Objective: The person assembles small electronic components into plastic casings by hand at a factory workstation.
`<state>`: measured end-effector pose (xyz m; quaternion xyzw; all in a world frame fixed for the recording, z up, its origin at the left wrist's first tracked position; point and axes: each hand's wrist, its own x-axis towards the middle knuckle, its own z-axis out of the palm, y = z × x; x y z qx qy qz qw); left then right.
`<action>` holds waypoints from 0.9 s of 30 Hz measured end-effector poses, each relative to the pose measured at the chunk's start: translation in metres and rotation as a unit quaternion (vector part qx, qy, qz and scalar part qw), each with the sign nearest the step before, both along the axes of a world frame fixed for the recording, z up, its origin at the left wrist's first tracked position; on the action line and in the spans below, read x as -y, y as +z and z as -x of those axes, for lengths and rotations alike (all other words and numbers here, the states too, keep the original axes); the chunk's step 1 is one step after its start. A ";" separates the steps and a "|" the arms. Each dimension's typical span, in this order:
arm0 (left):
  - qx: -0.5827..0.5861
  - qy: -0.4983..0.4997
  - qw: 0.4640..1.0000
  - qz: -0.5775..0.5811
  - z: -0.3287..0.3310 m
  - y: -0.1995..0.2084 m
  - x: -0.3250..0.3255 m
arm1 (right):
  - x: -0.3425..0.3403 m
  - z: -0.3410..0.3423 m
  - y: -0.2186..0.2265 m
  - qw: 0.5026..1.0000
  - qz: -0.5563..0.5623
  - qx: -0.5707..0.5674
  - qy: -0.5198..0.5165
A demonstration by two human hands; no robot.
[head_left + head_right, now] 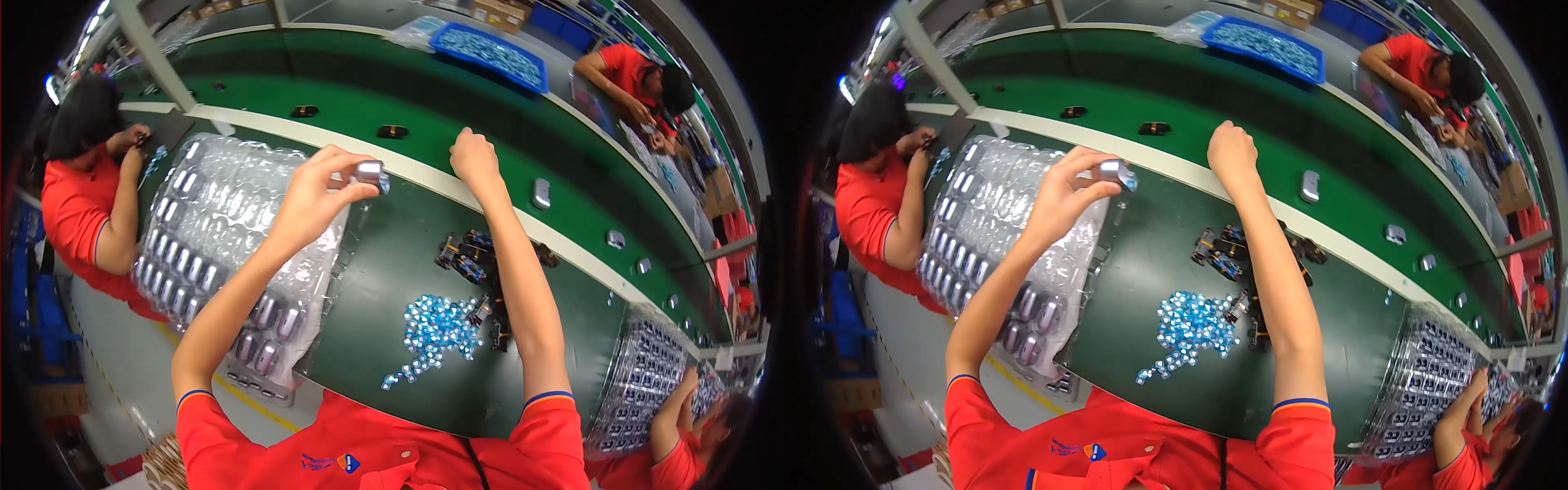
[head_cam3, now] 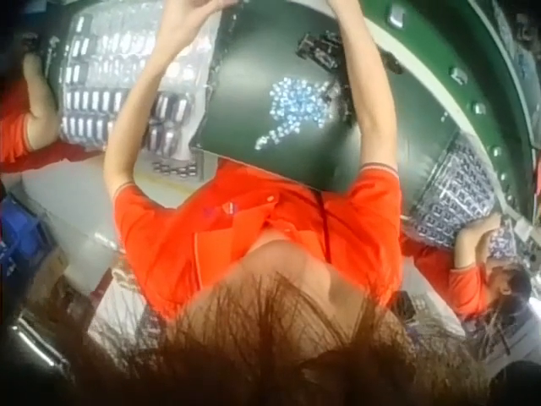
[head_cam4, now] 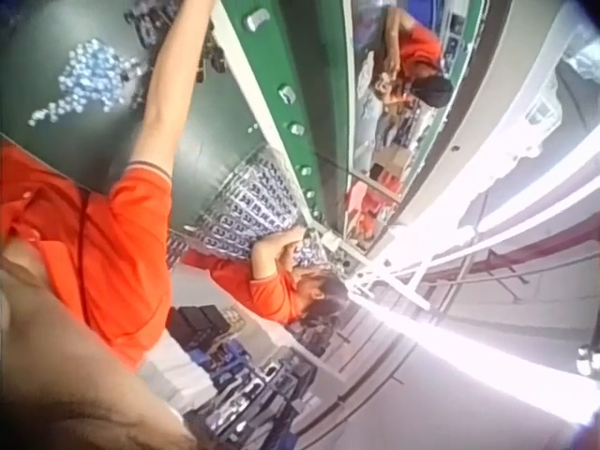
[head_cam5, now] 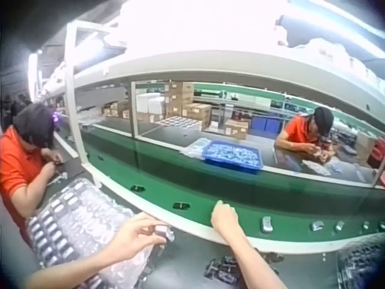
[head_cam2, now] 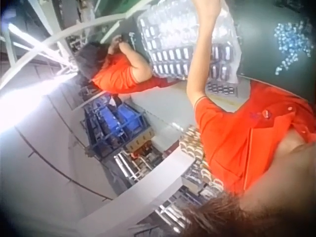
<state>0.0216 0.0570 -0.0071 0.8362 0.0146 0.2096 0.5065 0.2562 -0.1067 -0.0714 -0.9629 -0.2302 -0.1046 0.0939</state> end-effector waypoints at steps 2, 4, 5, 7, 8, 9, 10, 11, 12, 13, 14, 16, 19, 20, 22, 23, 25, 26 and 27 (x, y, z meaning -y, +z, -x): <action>-0.021 0.000 0.999 0.027 0.005 0.004 -0.002 | 0.000 0.008 0.014 0.991 -0.095 -0.071 0.064; -0.069 -0.019 0.993 0.097 0.014 0.007 -0.001 | 0.014 0.045 0.043 0.924 -0.263 -0.223 0.164; -0.070 -0.013 0.992 0.100 0.016 0.008 0.000 | 0.020 0.064 0.049 0.887 -0.338 -0.231 0.211; -0.093 -0.016 0.988 0.125 0.019 0.013 0.005 | 0.031 0.107 0.059 0.843 -0.409 -0.242 0.253; -0.103 -0.023 0.985 0.135 0.017 0.013 0.008 | 0.034 0.126 0.065 0.812 -0.446 -0.244 0.287; -0.105 -0.024 0.985 0.135 0.016 0.010 0.011 | 0.037 0.138 0.066 0.778 -0.481 -0.246 0.321; -0.088 -0.030 0.986 0.141 0.013 0.008 0.014 | 0.040 0.143 0.065 0.778 -0.483 -0.244 0.319; -0.071 -0.035 0.986 0.146 0.010 0.005 0.016 | 0.042 0.147 0.065 0.793 -0.471 -0.217 0.319; -0.055 -0.039 0.986 0.150 0.009 0.003 0.018 | 0.043 0.150 0.064 0.807 -0.459 -0.189 0.319; -0.058 -0.040 0.987 0.147 0.007 0.003 0.020 | 0.045 0.152 0.063 0.821 -0.447 -0.162 0.317; -0.064 -0.042 0.987 0.144 0.006 0.003 0.021 | 0.047 0.152 0.063 0.819 -0.451 -0.162 0.315; -0.076 -0.047 0.986 0.138 0.004 0.003 0.023 | 0.049 0.154 0.062 0.845 -0.423 -0.129 0.299; -0.078 -0.042 0.985 0.146 0.006 0.004 0.026 | 0.051 0.154 0.057 0.845 -0.423 -0.142 0.294; -0.078 -0.038 0.985 0.151 0.007 0.004 0.027 | 0.051 0.153 0.054 0.833 -0.433 -0.169 0.299; -0.093 -0.041 0.983 0.154 0.009 0.004 0.025 | 0.050 0.148 0.048 0.818 -0.444 -0.200 0.307; -0.105 -0.042 0.981 0.158 0.011 0.006 0.023 | 0.051 0.144 0.046 0.760 -0.480 -0.315 0.306; -0.115 -0.025 0.980 0.158 0.017 0.009 0.017 | 0.047 0.136 0.043 0.602 -0.517 -0.533 0.294; -0.103 -0.050 0.988 0.106 0.017 0.010 0.018 | 0.046 0.137 0.044 0.593 -0.511 -0.542 0.306; -0.093 -0.073 0.992 0.054 0.018 0.011 0.018 | 0.049 0.142 0.047 0.550 -0.509 -0.588 0.304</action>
